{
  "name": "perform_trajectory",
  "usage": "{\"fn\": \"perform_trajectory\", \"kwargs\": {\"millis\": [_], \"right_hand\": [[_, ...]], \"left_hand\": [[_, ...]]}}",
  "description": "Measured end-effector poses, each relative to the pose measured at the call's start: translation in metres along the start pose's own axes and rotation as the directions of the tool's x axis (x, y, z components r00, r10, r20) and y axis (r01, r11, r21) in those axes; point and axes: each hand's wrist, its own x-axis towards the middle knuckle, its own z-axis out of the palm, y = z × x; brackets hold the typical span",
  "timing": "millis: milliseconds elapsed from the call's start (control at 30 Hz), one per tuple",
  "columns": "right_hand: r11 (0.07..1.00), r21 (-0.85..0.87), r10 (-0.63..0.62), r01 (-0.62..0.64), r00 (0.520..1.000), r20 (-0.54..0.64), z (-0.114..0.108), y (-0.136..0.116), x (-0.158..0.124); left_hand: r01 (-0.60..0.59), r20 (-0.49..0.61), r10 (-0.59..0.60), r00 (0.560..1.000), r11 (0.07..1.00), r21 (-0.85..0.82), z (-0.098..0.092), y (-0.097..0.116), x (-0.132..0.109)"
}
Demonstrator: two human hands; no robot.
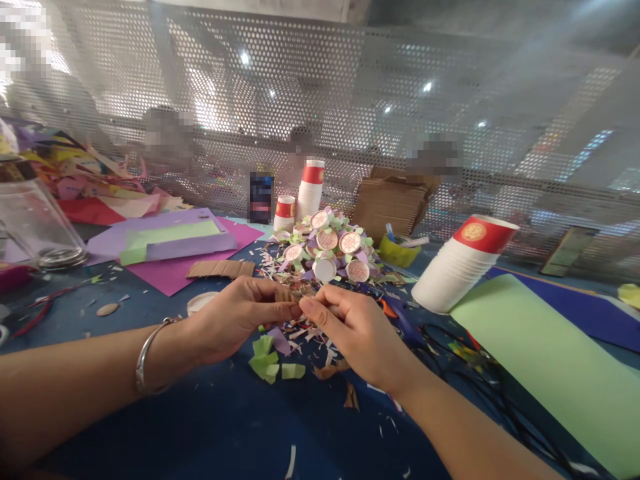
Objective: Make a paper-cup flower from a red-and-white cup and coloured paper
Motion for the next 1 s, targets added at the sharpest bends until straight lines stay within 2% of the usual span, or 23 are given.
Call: {"fn": "perform_trajectory", "kwargs": {"millis": [300,533,767,1000], "right_hand": [[1.000,-0.011,-0.017,0.016,1.000,-0.009,0.0016,-0.0022,0.0001],[0.999,-0.041,-0.017,0.017,1.000,-0.017,0.0025,0.0007,0.0004],[0.995,-0.097,-0.042,0.036,0.997,-0.060,0.0016,0.0031,0.0015],[0.996,-0.085,-0.016,0.014,1.000,-0.027,0.0027,0.0045,0.0008]], "left_hand": [[0.108,0.051,-0.104,0.993,0.990,-0.092,0.0001,0.0003,-0.0015],[0.127,0.047,-0.123,0.991,0.987,-0.095,0.0008,0.0017,-0.0018],[0.136,-0.054,-0.139,0.989,0.989,-0.061,0.0018,0.0001,-0.0019],[0.138,0.001,-0.138,0.990,0.987,-0.083,0.0031,-0.0028,-0.0022]]}}
